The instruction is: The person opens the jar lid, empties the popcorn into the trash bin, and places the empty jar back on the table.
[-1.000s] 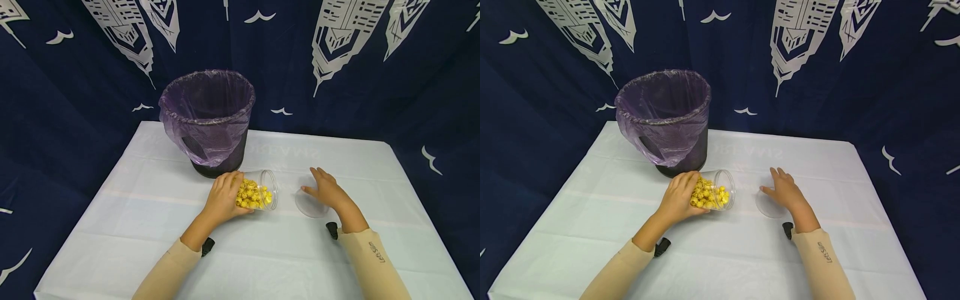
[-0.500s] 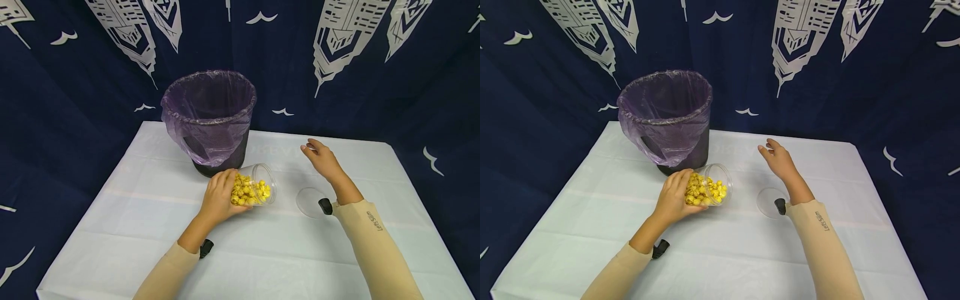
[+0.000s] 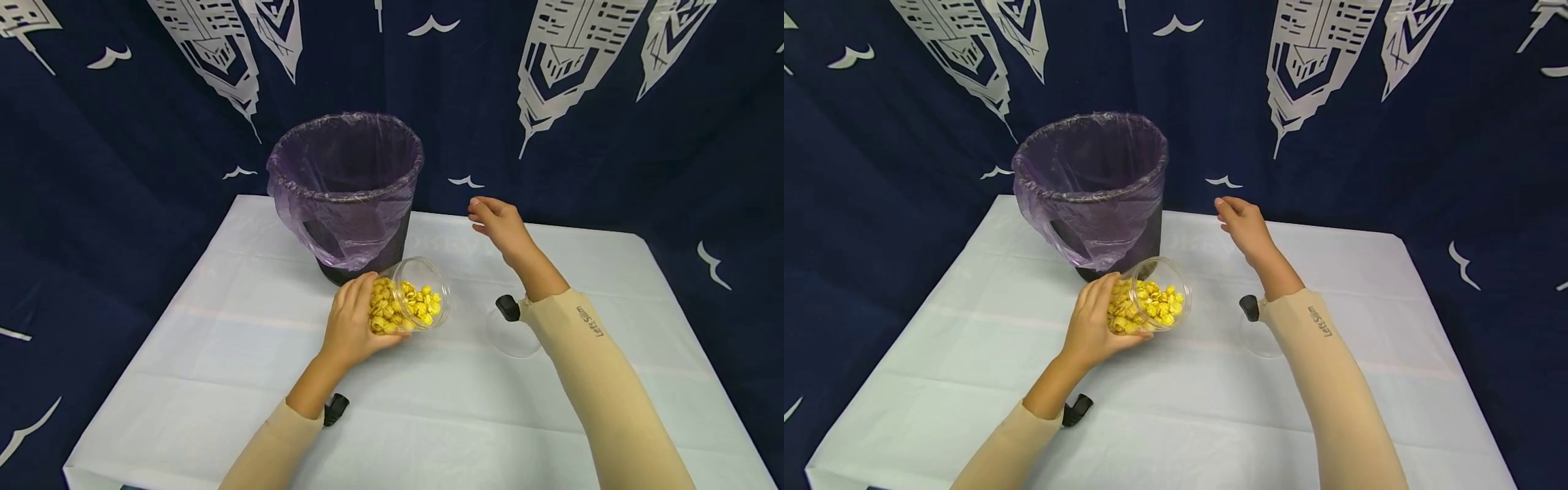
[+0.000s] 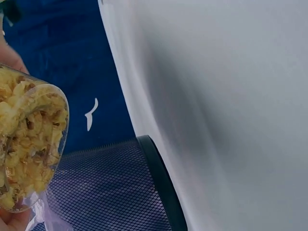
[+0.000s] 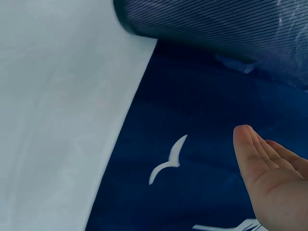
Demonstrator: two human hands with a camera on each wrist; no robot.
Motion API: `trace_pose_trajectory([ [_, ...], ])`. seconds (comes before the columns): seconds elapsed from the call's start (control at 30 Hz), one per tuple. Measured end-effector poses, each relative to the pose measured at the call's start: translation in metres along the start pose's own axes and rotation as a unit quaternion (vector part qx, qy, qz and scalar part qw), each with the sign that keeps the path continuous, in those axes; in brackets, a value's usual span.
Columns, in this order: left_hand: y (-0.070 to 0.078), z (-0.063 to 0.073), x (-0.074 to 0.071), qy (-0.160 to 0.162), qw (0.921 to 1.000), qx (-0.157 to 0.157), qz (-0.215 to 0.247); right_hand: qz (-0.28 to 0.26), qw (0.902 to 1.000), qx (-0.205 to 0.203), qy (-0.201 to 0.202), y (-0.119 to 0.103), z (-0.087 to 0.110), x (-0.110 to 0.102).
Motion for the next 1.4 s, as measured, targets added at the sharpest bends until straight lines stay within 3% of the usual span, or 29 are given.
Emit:
trace_pose_trajectory([
  [0.43,-0.002,0.005,-0.002,0.012,0.9997,-0.005,0.019,-0.048,0.9985,0.008,-0.025,-0.054,-0.027,0.026],
  [0.63,-0.001,0.005,-0.001,0.010,0.9997,-0.002,0.022,-0.061,0.9972,0.012,-0.041,-0.068,-0.032,0.044],
  [1.0,-0.002,0.006,-0.005,0.026,0.9992,-0.008,0.029,-0.133,0.9902,0.015,-0.041,-0.081,-0.033,0.070],
  [1.2,-0.006,0.005,-0.019,0.048,0.9975,-0.026,0.046,-0.141,0.9894,0.014,-0.032,-0.082,-0.032,0.071],
  [1.4,-0.009,-0.007,-0.047,0.098,0.9917,-0.047,0.069,-0.131,0.9908,0.012,-0.032,-0.082,-0.033,0.073],
])
Point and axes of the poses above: each hand's wrist, its own z-axis away from the middle knuckle, its own x-axis out of the palm, y = z × x, the point moved 5 cm from there along -z, towards the middle knuckle, and after that the axes turned 3 degrees about -y, right-handed, at the moved point
